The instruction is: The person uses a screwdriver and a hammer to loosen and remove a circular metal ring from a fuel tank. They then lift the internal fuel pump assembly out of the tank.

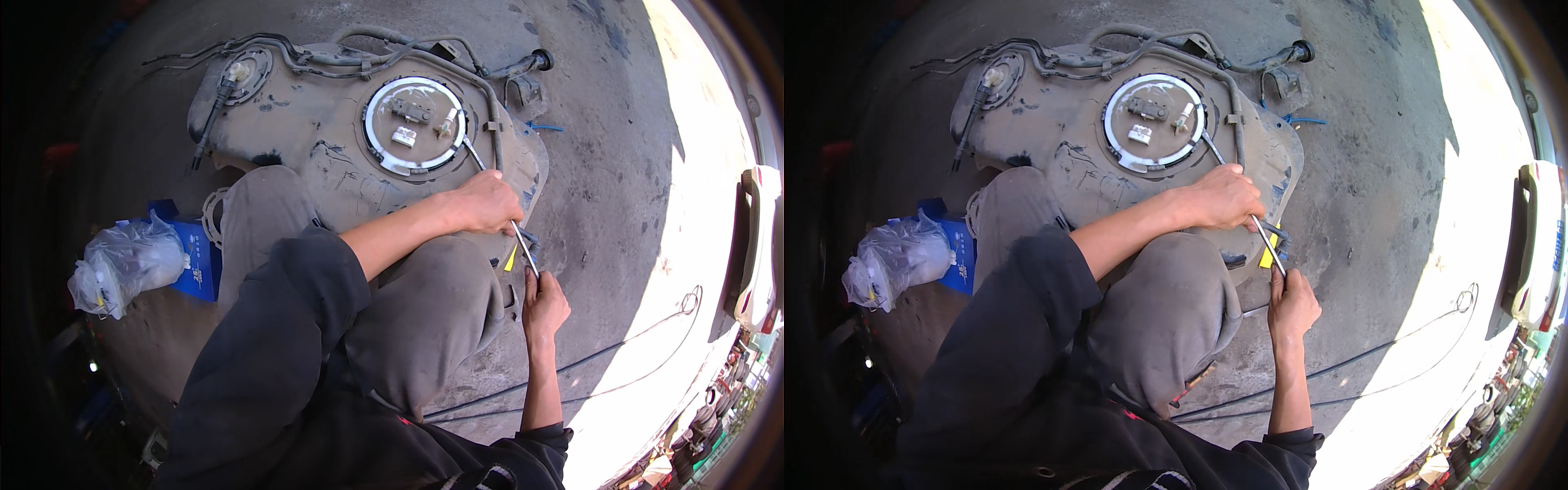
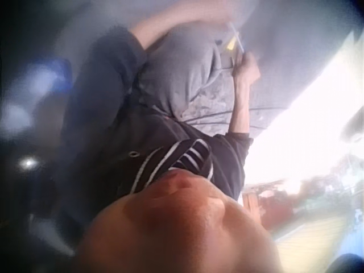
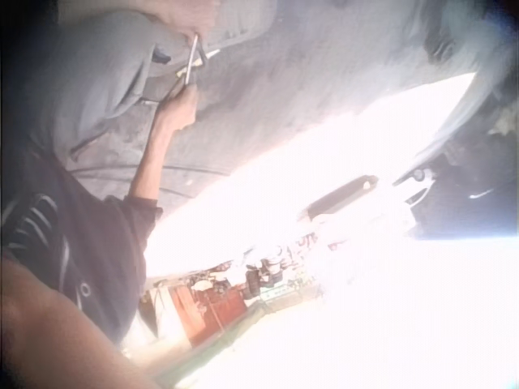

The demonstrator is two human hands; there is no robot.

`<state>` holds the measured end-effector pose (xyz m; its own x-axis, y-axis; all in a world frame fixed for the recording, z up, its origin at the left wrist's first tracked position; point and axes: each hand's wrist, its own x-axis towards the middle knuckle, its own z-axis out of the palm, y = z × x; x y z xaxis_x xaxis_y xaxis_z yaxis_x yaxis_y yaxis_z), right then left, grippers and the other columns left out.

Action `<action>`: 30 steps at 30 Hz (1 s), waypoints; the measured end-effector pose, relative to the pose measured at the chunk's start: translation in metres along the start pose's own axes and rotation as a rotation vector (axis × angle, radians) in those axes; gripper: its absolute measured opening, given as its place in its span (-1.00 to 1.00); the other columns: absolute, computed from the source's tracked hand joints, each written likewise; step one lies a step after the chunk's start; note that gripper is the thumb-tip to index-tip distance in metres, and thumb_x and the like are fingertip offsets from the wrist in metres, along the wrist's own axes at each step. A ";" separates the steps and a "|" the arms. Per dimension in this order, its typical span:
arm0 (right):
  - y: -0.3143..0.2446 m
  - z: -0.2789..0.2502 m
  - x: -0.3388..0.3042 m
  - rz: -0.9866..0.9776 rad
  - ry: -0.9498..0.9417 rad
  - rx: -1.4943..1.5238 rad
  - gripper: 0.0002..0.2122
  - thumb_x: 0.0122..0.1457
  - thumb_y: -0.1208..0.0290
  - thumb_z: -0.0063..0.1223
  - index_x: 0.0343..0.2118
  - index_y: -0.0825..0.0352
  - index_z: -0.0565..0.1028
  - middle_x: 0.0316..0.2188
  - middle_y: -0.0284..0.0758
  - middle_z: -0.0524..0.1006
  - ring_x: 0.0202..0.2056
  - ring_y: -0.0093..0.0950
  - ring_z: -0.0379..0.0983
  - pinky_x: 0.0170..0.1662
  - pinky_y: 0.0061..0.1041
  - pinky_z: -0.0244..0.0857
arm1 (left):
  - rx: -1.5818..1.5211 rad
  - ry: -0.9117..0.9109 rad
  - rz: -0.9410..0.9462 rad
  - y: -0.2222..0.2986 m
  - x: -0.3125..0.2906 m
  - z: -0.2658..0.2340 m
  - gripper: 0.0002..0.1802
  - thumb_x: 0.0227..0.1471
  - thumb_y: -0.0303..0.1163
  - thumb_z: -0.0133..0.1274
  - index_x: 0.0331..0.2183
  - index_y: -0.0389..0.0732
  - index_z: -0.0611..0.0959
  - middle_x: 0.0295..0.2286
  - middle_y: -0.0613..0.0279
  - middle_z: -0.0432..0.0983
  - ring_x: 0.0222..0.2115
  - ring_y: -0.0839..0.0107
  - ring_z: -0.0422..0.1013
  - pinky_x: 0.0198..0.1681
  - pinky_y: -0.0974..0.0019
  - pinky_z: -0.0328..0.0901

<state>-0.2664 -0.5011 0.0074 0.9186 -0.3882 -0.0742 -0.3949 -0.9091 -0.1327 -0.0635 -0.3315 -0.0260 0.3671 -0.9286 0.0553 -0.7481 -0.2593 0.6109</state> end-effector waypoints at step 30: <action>-0.232 -0.108 -0.193 0.294 -0.602 0.795 -0.74 0.38 0.33 0.03 -0.04 0.44 0.41 -0.48 -0.04 0.54 -0.45 -0.25 0.52 -0.31 -0.31 0.35 | -0.578 -0.141 0.279 0.008 -0.202 -0.068 -0.80 -0.14 -0.32 0.36 -0.39 -0.14 0.77 -0.44 0.38 0.59 -0.21 0.31 0.48 0.23 0.04 0.10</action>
<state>-0.3507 -0.2315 0.1597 0.7108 -0.2403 -0.6611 -0.6992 -0.3436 -0.6269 -0.1058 -0.1281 0.0214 0.0969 -0.9763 0.1934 -0.3726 0.1446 0.9166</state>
